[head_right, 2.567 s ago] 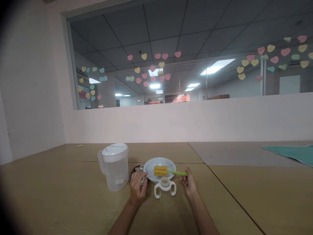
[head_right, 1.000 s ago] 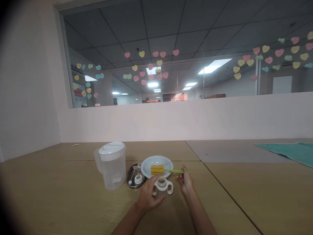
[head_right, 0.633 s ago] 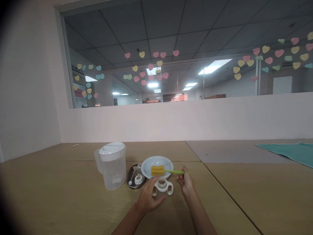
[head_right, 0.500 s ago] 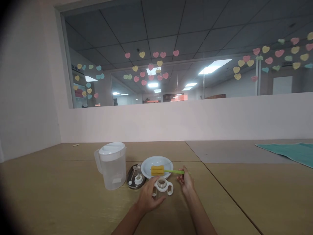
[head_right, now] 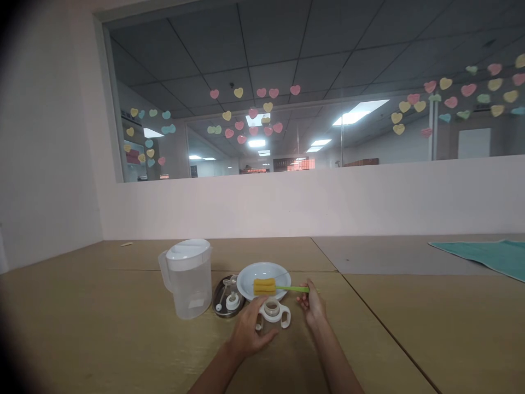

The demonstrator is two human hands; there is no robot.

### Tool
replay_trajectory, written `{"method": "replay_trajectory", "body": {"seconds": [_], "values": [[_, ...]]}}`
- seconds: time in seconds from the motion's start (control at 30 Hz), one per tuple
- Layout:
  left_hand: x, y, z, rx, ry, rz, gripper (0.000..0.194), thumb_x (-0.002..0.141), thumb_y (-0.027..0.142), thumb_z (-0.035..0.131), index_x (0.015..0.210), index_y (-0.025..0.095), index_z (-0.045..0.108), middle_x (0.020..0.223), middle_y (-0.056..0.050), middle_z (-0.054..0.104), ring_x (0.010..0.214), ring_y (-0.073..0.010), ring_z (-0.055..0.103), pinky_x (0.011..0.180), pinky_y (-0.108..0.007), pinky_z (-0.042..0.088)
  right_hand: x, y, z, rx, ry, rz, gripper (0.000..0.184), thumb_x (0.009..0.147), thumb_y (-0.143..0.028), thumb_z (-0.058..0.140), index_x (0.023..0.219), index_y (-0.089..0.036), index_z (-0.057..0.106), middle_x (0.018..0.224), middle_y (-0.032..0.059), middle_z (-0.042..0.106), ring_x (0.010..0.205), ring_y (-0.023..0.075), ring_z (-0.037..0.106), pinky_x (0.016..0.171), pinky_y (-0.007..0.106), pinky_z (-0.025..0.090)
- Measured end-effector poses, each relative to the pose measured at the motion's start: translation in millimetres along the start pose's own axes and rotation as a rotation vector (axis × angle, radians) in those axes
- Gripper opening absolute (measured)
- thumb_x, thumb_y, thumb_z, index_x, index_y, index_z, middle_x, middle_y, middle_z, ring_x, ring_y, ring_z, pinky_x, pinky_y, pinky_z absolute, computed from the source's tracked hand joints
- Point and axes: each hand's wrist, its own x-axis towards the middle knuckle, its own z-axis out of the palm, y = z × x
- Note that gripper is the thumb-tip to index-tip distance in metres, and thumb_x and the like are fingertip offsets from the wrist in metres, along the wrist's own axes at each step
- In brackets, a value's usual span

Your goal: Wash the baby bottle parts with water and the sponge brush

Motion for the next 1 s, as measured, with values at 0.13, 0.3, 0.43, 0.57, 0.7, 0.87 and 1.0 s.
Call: {"method": "replay_trajectory", "body": {"seconds": [0.13,0.3,0.43,0.57,0.7,0.87,1.0], "values": [[-0.5,-1.0,1.0,0.004,0.027,0.024,0.066,0.075,0.042,0.065,0.131,0.018,0.039,0.121,-0.013,0.061,0.111,-0.0253,0.059,0.093,-0.039,0.052,1.5,1.0,-0.7,0.002,0.001,0.005,0.025,0.080,-0.039,0.061,0.068,-0.017,0.056,0.033,-0.0118,0.037,0.028,0.0032,0.031,0.040,0.015,0.045],[-0.7,-2.5,1.6,0.002,0.020,0.016,0.067,0.075,0.042,0.066,0.131,0.019,0.039,0.121,-0.012,0.061,0.111,-0.0252,0.058,0.093,-0.039,0.052,3.4,2.0,-1.3,-0.001,-0.002,0.000,0.024,0.082,-0.037,0.058,0.069,-0.017,0.057,0.033,-0.0115,0.037,0.028,0.0032,0.031,0.042,0.015,0.046],[-1.6,-3.5,2.1,0.000,0.005,0.012,0.067,0.075,0.043,0.066,0.131,0.019,0.038,0.121,-0.012,0.060,0.111,-0.0247,0.058,0.094,-0.038,0.051,3.9,2.2,-1.2,0.001,0.000,-0.001,0.024,0.082,-0.036,0.058,0.069,-0.016,0.057,0.033,-0.0111,0.037,0.028,0.0032,0.031,0.041,0.015,0.046],[-1.6,-2.9,1.9,0.007,0.006,0.017,0.067,0.074,0.042,0.066,0.131,0.018,0.039,0.122,-0.012,0.060,0.112,-0.0247,0.058,0.094,-0.038,0.051,4.3,2.8,-1.1,0.007,0.008,0.000,0.025,0.081,-0.037,0.059,0.068,-0.016,0.057,0.032,-0.0114,0.036,0.027,0.0031,0.031,0.041,0.015,0.046],[-1.0,-2.6,2.1,0.013,0.021,0.022,0.065,0.075,0.041,0.065,0.130,0.017,0.040,0.122,-0.012,0.060,0.112,-0.0245,0.058,0.094,-0.038,0.051,5.1,3.5,-1.3,0.008,0.006,0.000,0.026,0.080,-0.038,0.060,0.068,-0.017,0.057,0.032,-0.0113,0.036,0.028,0.0030,0.030,0.040,0.015,0.045],[-1.4,-3.9,2.9,0.013,0.012,0.018,0.066,0.074,0.042,0.065,0.130,0.018,0.040,0.121,-0.012,0.060,0.111,-0.0245,0.058,0.094,-0.038,0.051,5.9,3.9,-1.9,0.007,0.005,-0.002,0.027,0.081,-0.040,0.060,0.069,-0.016,0.058,0.032,-0.0109,0.037,0.029,0.0030,0.031,0.041,0.015,0.045],[-2.0,-3.1,2.2,0.012,0.016,0.031,0.065,0.075,0.042,0.065,0.130,0.018,0.039,0.121,-0.012,0.060,0.111,-0.0245,0.059,0.093,-0.038,0.052,6.5,4.1,-2.4,0.007,0.008,-0.002,0.027,0.080,-0.041,0.061,0.069,-0.016,0.058,0.032,-0.0107,0.037,0.030,0.0032,0.033,0.041,0.014,0.045]]}}
